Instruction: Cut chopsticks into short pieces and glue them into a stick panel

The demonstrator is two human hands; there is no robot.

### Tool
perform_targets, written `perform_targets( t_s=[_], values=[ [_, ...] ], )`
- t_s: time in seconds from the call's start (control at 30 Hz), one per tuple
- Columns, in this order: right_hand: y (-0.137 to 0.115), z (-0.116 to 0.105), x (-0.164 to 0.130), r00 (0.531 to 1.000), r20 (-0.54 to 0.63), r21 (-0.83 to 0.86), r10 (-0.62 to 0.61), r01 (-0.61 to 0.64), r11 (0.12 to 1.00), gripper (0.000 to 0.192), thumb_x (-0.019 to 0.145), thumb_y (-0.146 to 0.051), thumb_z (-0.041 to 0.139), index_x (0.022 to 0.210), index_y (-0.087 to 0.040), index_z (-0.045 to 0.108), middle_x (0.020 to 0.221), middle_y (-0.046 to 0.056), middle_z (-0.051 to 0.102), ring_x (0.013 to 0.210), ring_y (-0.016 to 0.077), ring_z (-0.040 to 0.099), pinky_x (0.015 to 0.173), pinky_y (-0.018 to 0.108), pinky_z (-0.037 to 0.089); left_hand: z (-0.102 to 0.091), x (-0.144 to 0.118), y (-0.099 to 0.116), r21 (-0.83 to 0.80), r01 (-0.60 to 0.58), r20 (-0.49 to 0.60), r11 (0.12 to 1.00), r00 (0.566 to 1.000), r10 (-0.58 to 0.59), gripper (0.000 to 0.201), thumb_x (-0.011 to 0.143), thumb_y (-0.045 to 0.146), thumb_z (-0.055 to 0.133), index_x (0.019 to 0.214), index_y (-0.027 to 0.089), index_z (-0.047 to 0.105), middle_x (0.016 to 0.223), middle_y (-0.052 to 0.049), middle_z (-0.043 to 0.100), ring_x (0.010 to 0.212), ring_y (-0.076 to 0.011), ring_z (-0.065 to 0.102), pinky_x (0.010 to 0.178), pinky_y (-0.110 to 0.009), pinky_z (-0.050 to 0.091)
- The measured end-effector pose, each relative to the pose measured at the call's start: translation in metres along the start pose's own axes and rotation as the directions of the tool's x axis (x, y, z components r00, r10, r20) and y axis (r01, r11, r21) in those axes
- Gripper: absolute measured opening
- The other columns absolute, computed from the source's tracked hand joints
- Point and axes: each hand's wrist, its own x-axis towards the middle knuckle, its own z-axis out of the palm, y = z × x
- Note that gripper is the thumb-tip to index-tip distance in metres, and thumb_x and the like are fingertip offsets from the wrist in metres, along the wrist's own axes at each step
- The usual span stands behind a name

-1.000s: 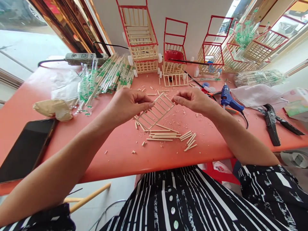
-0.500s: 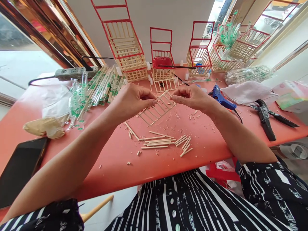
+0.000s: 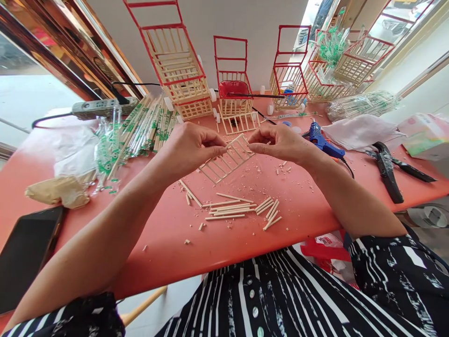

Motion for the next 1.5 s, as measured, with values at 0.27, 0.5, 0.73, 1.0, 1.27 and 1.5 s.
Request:
perform_targets(
  t_s=[0.27,0.5,0.73,1.0,1.27,1.5],
  values=[
    [0.003,0.003,0.002,0.999,0.045,-0.042,0.005,-0.003,0.999,0.020,0.089,-0.036,0.075,0.086,-0.017,0.067,0.076,0.000,0.065,0.071,0.0121,0.051,0.067,0.028,0.041,0.005,0.001,-0.001,-0.011,0.025,0.036,1.000,0.999,-0.024,0.027,0.083,0.041,0.069,0.087,0.019,0.084,0.064,-0.002,0.071,0.062,-0.0162,0.062,0.060,-0.025,0.043],
    [0.000,-0.002,0.001,0.998,0.031,0.025,0.056,-0.056,0.998,0.025,0.087,-0.041,0.078,0.087,-0.017,0.072,0.083,0.003,0.070,0.078,0.0143,0.057,0.073,0.030,0.046,0.005,0.002,-0.006,-0.014,0.022,0.031,1.000,0.999,-0.022,0.027,0.082,0.040,0.069,0.088,0.019,0.084,0.064,-0.002,0.072,0.061,-0.0155,0.062,0.059,-0.024,0.043],
    [-0.004,-0.004,-0.001,0.997,0.019,-0.005,0.074,-0.074,0.997,0.023,0.089,-0.040,0.076,0.088,-0.016,0.076,0.087,0.006,0.076,0.082,0.0157,0.062,0.076,0.031,0.049,0.009,0.002,-0.006,-0.064,0.050,0.041,0.997,0.998,-0.048,0.027,0.082,0.037,0.070,0.096,0.019,0.085,0.070,-0.003,0.075,0.059,-0.0140,0.061,0.057,-0.023,0.044],
    [0.001,0.002,0.002,0.997,-0.010,0.014,0.071,-0.071,0.997,0.020,0.090,-0.036,0.075,0.087,-0.016,0.075,0.085,0.005,0.074,0.079,0.0145,0.061,0.073,0.030,0.047,0.013,0.002,-0.005,-0.149,0.037,0.012,0.988,0.999,-0.035,0.026,0.083,0.034,0.073,0.102,0.021,0.086,0.068,-0.002,0.073,0.054,-0.0115,0.056,0.053,-0.022,0.043],
    [0.002,0.002,0.002,0.998,0.006,-0.005,0.059,-0.059,0.998,0.018,0.089,-0.033,0.075,0.084,-0.016,0.074,0.082,0.004,0.073,0.079,0.0147,0.061,0.073,0.030,0.047,0.014,0.002,-0.007,-0.147,-0.011,-0.026,0.989,1.000,0.007,0.025,0.081,0.032,0.075,0.098,0.020,0.088,0.061,0.000,0.070,0.053,-0.0105,0.055,0.053,-0.021,0.043],
    [0.002,0.005,0.003,0.998,-0.027,-0.005,0.050,-0.050,0.999,0.013,0.091,-0.026,0.072,0.082,-0.016,0.073,0.079,0.003,0.072,0.075,0.0136,0.059,0.068,0.028,0.045,0.014,0.002,-0.009,-0.144,-0.016,-0.048,0.989,0.999,0.009,0.023,0.080,0.030,0.075,0.097,0.024,0.089,0.061,0.001,0.071,0.055,-0.0119,0.059,0.056,-0.023,0.045]
  ],
)
